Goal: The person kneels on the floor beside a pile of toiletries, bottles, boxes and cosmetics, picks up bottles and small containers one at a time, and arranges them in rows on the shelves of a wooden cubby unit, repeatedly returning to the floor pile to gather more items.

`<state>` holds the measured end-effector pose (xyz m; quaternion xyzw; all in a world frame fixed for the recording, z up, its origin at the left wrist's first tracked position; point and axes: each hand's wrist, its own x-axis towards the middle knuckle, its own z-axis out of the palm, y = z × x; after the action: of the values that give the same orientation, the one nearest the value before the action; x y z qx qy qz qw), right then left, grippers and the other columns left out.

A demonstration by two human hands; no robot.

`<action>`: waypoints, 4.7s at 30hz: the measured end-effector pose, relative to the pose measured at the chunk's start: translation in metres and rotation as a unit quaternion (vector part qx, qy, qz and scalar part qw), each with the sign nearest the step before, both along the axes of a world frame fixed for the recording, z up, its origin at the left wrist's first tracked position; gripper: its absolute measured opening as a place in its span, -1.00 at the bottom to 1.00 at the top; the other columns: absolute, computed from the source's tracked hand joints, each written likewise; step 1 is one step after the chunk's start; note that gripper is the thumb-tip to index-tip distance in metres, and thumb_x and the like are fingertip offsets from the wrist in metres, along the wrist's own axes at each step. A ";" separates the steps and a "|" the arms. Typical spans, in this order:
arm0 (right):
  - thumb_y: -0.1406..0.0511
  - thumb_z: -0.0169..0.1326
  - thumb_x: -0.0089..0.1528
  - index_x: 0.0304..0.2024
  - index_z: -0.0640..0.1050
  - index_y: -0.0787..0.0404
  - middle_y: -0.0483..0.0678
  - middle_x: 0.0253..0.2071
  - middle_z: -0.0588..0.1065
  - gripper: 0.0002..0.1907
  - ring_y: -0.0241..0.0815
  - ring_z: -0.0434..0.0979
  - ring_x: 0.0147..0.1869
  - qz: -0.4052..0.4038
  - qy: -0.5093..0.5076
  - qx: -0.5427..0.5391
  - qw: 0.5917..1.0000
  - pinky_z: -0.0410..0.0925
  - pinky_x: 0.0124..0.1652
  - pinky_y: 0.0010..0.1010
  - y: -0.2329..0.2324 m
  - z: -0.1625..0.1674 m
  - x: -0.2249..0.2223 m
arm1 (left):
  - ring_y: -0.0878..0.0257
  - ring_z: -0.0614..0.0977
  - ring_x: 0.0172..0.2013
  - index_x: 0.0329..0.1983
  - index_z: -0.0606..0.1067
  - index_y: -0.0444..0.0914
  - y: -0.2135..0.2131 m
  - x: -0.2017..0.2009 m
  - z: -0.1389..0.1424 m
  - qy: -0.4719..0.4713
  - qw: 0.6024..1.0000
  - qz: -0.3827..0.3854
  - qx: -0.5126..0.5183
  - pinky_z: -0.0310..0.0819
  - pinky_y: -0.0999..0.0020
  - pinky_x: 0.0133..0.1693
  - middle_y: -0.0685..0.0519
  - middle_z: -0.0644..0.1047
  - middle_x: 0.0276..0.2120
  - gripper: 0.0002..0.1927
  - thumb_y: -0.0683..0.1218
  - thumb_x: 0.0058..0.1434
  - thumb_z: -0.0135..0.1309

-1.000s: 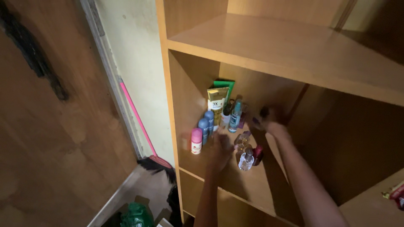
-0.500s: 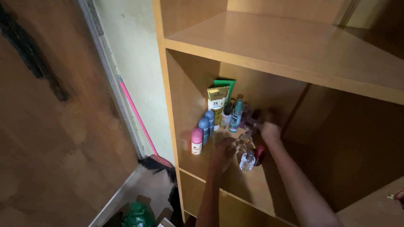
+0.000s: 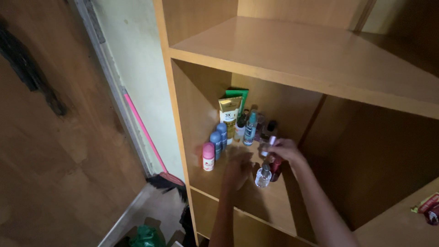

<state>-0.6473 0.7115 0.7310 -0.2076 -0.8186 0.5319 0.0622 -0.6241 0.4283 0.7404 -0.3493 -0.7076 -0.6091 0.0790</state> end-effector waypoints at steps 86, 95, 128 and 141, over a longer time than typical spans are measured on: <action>0.39 0.41 -0.01 -0.04 0.52 0.29 0.05 -0.17 0.61 -0.50 -0.12 0.64 -0.12 -0.250 0.277 0.238 0.897 0.48 -0.11 -0.29 0.038 -0.034 0.042 | 0.29 0.75 -0.16 -0.04 0.59 -0.27 0.002 -0.004 -0.013 -0.046 0.998 -0.039 0.029 0.57 0.41 -0.06 0.04 0.72 -0.22 -0.77 -0.13 0.29 0.06; 0.37 0.43 -0.06 -0.08 0.55 0.28 0.08 -0.17 0.64 -0.49 -0.12 0.67 -0.12 -0.243 0.290 0.260 0.889 0.49 -0.09 -0.28 0.044 -0.037 0.033 | 0.26 0.74 -0.19 -0.06 0.62 -0.17 -0.005 0.004 0.000 -0.067 0.998 -0.010 0.002 0.56 0.38 -0.09 0.07 0.72 -0.22 -0.78 -0.09 0.26 0.10; 0.41 0.34 0.04 -0.02 0.55 0.27 -0.04 -0.25 0.64 -0.55 -0.28 0.65 -0.22 -0.207 0.254 0.079 0.941 0.51 -0.22 -0.41 -0.151 0.018 0.168 | 0.31 0.70 -0.17 -0.03 0.56 -0.38 0.014 -0.036 -0.053 -0.050 0.988 -0.126 0.072 0.55 0.45 -0.07 -0.02 0.68 -0.24 -0.80 -0.26 0.32 0.02; 0.43 0.36 0.07 -0.07 0.52 0.31 0.03 -0.23 0.59 -0.59 -0.14 0.58 -0.21 -0.361 0.282 0.110 0.882 0.44 -0.21 -0.30 0.001 -0.055 0.089 | 0.32 0.69 -0.19 -0.07 0.55 -0.39 0.013 -0.032 -0.056 -0.051 0.986 -0.135 0.083 0.55 0.46 -0.10 0.00 0.67 -0.27 -0.83 -0.27 0.32 0.04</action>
<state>-0.5586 0.7128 0.6758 -0.3222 -0.6880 0.4153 0.5003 -0.6561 0.4414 0.6848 -0.4020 -0.6039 -0.6881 -0.0115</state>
